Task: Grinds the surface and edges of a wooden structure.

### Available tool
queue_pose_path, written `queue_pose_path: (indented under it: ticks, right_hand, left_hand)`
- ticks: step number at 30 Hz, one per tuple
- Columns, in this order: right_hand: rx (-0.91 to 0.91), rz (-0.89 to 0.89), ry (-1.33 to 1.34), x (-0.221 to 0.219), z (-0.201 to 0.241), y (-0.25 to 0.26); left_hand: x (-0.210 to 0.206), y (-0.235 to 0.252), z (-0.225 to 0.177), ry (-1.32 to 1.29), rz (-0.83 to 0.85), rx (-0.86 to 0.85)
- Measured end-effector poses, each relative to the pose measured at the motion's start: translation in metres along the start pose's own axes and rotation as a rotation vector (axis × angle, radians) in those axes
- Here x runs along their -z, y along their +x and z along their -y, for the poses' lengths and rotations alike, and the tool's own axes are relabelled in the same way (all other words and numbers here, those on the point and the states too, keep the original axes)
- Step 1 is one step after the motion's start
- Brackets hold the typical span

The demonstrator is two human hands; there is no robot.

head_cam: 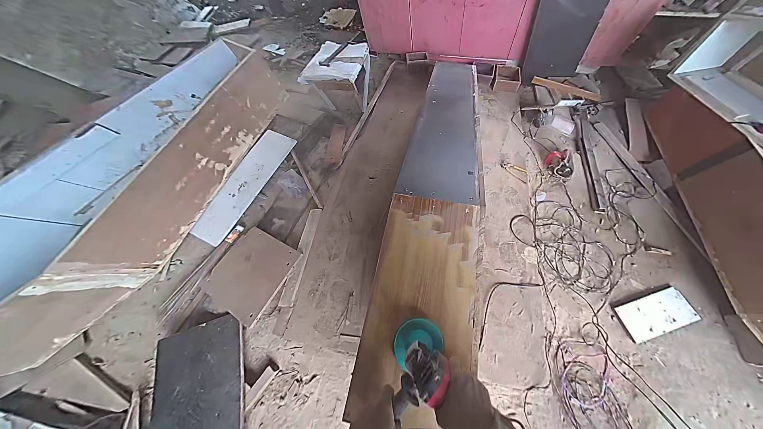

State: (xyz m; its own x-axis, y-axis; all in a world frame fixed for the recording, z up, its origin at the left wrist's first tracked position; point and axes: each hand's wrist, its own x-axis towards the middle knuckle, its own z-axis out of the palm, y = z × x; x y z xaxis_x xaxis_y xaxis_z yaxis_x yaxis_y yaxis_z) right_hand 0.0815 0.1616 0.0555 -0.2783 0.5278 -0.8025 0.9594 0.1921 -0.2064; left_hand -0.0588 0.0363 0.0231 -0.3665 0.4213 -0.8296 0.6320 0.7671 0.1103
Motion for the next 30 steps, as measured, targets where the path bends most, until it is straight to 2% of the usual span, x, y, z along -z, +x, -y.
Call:
queue_pose_path:
  ticks: [3,8,11,13,18,23,30]
  right_hand:
    - [-0.023,-0.076,0.021,0.058,0.011,0.039]
    - [-0.041,-0.223,-0.006,0.187,0.043,0.111]
    - [-0.049,-0.214,-0.079,0.245,0.071,0.142]
    - [-0.028,-0.209,-0.123,0.268,0.092,0.154]
    - [0.042,-0.177,-0.197,0.281,0.117,0.179]
    - [0.026,-0.14,-0.266,0.287,0.142,0.184]
    - [0.072,0.008,-0.345,0.298,0.161,0.171]
  left_hand:
    - [0.061,0.037,-0.04,0.04,-0.025,-0.051]
    - [0.187,0.105,-0.12,0.092,-0.087,-0.134]
    - [0.239,0.123,-0.142,0.046,-0.082,-0.141]
    - [0.262,0.126,-0.145,0.02,-0.088,-0.112]
    - [0.272,0.13,-0.134,-0.034,-0.149,-0.043]
    - [0.253,0.138,-0.121,-0.029,-0.455,-0.025]
    - [0.277,0.122,-0.114,0.0,-0.178,0.049]
